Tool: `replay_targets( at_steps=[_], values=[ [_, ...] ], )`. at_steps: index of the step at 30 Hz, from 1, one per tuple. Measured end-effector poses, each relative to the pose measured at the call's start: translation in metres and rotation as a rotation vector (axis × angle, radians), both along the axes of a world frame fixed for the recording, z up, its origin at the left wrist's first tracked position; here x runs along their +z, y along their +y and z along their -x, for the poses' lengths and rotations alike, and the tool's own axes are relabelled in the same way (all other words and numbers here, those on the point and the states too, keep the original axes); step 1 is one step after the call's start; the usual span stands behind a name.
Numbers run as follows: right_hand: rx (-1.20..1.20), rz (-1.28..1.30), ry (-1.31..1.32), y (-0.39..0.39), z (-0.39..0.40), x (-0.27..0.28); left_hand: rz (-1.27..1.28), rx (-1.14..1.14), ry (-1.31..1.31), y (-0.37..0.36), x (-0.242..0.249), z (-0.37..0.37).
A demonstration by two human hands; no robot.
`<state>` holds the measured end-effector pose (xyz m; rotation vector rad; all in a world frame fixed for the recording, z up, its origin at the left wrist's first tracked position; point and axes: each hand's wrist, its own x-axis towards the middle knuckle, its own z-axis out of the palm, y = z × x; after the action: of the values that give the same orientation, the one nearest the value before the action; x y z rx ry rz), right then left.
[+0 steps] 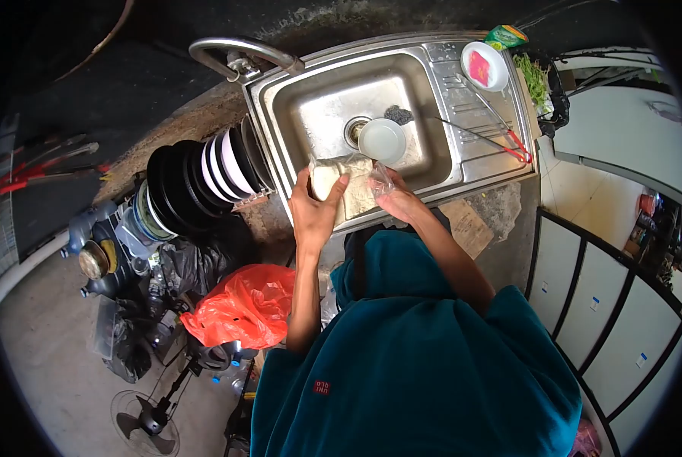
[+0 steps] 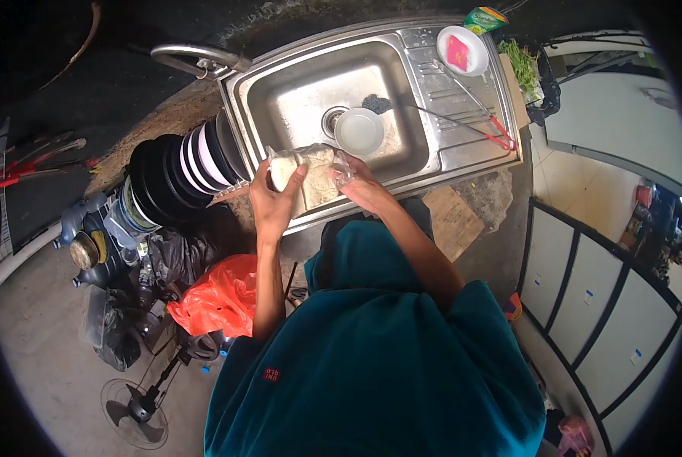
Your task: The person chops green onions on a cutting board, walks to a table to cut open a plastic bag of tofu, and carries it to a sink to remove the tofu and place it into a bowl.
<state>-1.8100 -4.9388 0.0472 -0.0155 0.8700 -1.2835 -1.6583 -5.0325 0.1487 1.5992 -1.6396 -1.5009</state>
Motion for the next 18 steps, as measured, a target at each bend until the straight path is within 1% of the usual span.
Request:
replay_targets(
  at_steps=[1, 3, 4, 5, 6, 7, 8, 9, 11, 12, 13, 15, 16, 18],
  values=[
    [0.003, -0.024, -0.022, 0.001, -0.001, 0.004, -0.004, -0.007, -0.008, 0.001, -0.002, -0.001],
    [0.016, -0.015, -0.027, 0.000, 0.000, -0.002, 0.068, -0.054, -0.154, 0.001, -0.008, -0.003],
    [0.023, 0.026, 0.069, 0.001, 0.001, -0.003, 0.069, -0.058, -0.157, 0.002, -0.009, -0.002],
    [0.032, 0.069, 0.164, -0.002, 0.000, 0.002, 0.045, -0.028, -0.078, 0.002, -0.007, 0.001],
    [0.033, 0.074, 0.161, -0.004, 0.003, 0.009, 0.024, 0.004, 0.003, 0.002, -0.005, 0.002],
    [0.040, 0.094, 0.240, -0.004, 0.007, 0.017, 0.028, 0.003, -0.001, 0.001, -0.010, 0.000],
    [0.045, 0.113, 0.322, -0.006, 0.010, 0.024, -0.070, 0.040, 0.158, 0.000, -0.016, -0.001],
    [0.041, 0.116, 0.326, -0.006, 0.012, 0.024, -0.169, 0.075, 0.321, 0.000, -0.020, 0.000],
    [0.005, 0.129, 0.178, -0.005, 0.019, 0.018, -0.137, 0.088, 0.382, 0.001, -0.022, 0.003],
    [-0.049, 0.046, 0.082, -0.007, 0.019, 0.006, -0.155, 0.088, 0.396, 0.000, -0.018, 0.005],
    [-0.053, 0.048, 0.083, -0.004, 0.020, -0.004, -0.172, 0.090, 0.408, -0.001, -0.015, 0.006],
    [-0.178, 0.028, -0.093, -0.014, 0.019, 0.007, -0.129, 0.074, 0.394, -0.003, -0.010, 0.009],
    [-0.177, 0.030, -0.094, -0.014, 0.015, 0.012, -0.070, 0.036, 0.305, -0.004, -0.005, 0.011],
    [-0.234, 0.030, 0.164, -0.013, 0.006, 0.022, 0.082, -0.016, 0.156, -0.008, 0.005, 0.014]
  ],
)
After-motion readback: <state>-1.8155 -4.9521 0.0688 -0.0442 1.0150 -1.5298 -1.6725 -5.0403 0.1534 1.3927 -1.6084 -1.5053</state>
